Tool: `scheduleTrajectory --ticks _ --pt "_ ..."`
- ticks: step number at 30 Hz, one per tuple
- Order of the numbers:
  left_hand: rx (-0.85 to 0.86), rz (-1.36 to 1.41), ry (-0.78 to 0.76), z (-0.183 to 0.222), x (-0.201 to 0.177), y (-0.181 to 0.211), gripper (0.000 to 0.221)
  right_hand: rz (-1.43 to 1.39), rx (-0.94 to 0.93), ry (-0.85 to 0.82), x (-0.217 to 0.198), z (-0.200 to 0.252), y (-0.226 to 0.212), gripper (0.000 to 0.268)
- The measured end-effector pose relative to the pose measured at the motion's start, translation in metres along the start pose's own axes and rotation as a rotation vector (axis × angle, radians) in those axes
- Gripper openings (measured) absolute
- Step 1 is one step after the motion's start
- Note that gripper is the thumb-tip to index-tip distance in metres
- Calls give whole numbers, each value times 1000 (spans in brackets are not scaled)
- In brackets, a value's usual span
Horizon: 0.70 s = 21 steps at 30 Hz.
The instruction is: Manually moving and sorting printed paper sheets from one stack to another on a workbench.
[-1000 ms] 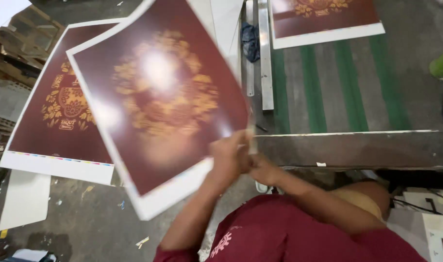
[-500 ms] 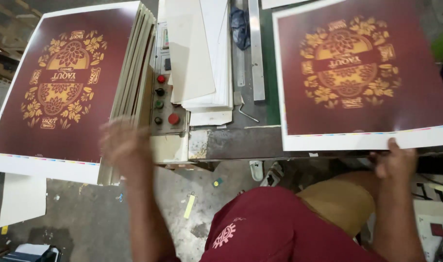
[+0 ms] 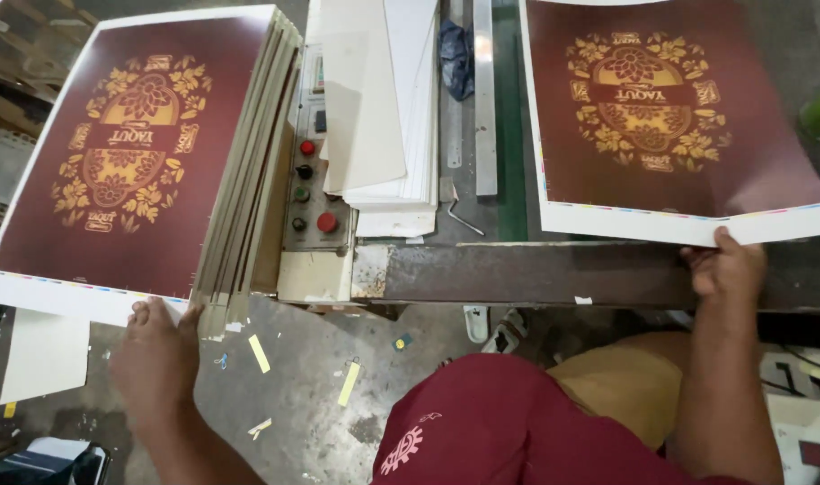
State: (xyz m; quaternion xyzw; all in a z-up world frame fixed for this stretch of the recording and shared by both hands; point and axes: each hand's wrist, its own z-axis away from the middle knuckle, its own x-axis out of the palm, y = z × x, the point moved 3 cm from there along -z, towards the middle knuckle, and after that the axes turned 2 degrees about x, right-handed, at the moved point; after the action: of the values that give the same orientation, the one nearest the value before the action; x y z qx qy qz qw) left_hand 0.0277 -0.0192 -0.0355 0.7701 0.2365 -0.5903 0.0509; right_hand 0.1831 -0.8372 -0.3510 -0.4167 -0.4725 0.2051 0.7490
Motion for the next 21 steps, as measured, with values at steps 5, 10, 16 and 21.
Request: scheduleTrajectory --ticks 5,10,16,21 --pt "98 -30 -76 -6 -8 6 48 240 -41 135 52 -18 29 43" --pt "87 -198 77 0 10 4 29 348 -71 104 106 -76 44 33" --pt "24 -230 -82 -8 -1 9 34 265 66 -72 148 -203 54 33" --pt "-8 3 -179 -22 -13 -18 40 251 166 -43 175 -182 39 42"
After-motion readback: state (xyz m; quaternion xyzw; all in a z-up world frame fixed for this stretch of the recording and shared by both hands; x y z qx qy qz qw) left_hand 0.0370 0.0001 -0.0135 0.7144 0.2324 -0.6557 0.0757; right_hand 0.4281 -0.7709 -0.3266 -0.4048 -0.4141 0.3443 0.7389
